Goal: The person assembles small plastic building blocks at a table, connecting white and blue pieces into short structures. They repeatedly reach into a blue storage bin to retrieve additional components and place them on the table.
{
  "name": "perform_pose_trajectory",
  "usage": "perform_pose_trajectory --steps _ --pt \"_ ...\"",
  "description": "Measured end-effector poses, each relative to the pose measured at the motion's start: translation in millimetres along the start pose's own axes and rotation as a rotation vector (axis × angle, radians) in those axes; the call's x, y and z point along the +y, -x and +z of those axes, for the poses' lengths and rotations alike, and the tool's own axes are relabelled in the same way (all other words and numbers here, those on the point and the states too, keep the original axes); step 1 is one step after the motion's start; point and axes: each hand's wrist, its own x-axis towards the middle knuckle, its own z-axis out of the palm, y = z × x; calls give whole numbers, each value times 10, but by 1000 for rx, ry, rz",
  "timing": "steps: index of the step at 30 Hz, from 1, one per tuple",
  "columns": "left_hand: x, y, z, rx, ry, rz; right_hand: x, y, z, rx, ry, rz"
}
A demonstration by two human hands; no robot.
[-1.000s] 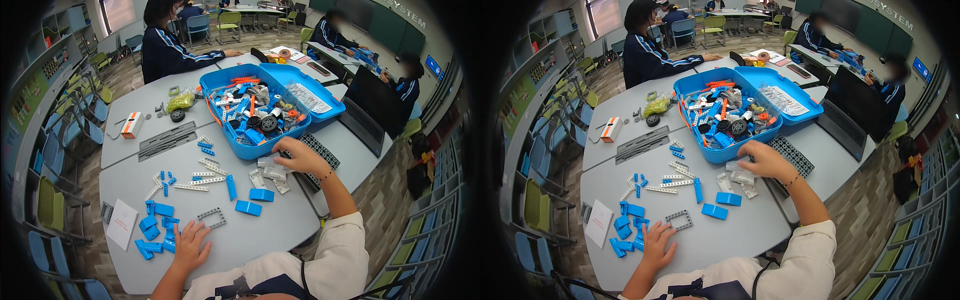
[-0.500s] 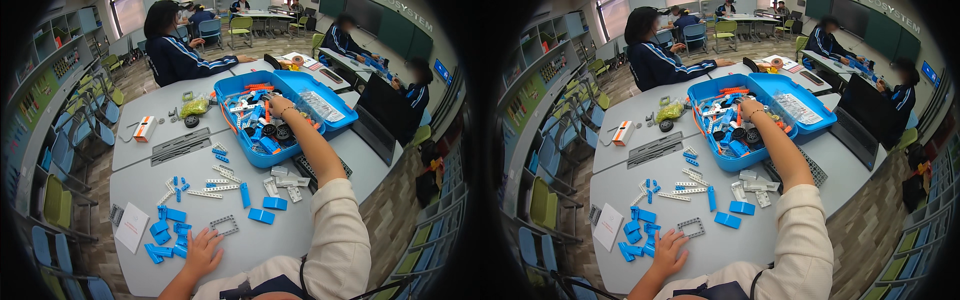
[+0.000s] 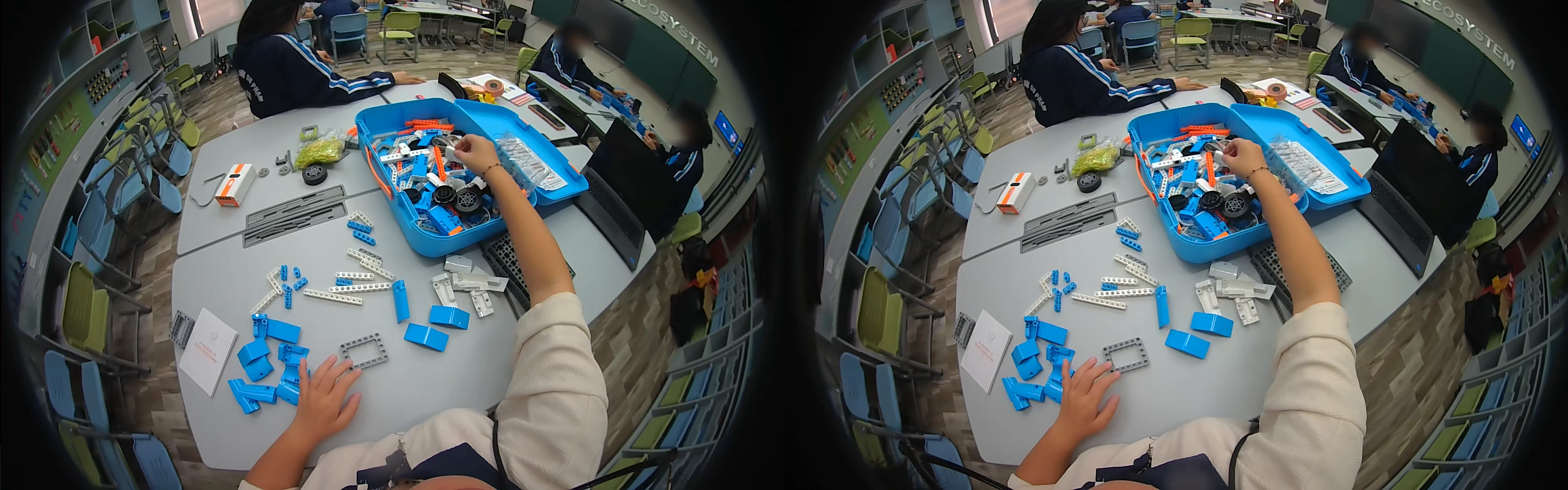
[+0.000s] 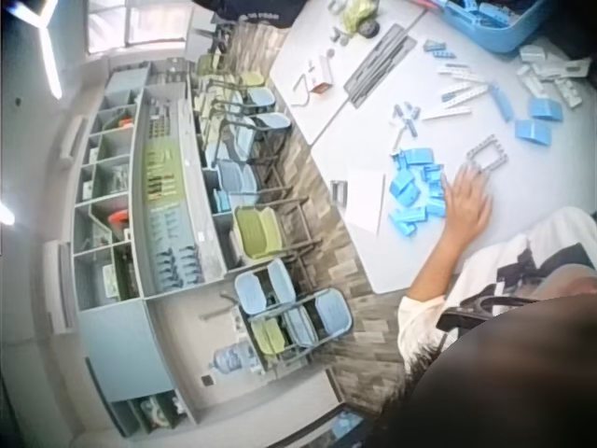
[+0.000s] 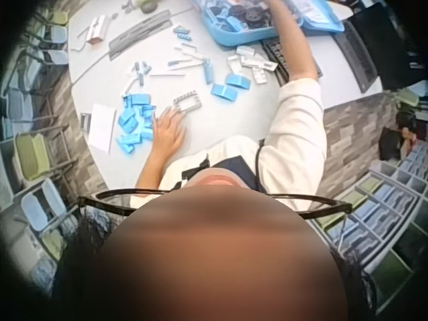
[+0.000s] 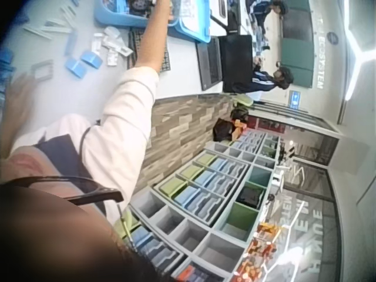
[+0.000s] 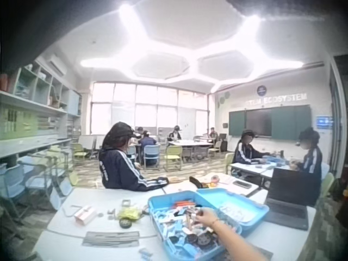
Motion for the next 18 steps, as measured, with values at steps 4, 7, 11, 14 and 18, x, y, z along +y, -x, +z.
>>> perform_pose_trajectory --steps 4,7,11,14,18 --pt "7 -12 2 -8 7 0 -327 519 -357 -182 -860 180" --pt "24 -13 8 -28 36 -6 -503 1102 -626 -288 -1005 221" --pt "32 -21 8 -43 74 -33 -584 1785 -808 -657 -905 215" --pt "23 -36 6 -41 70 -34 -630 2079 -661 -750 -697 262" --pt "10 -45 6 -24 43 -32 -735 2241 -546 -559 -380 62"
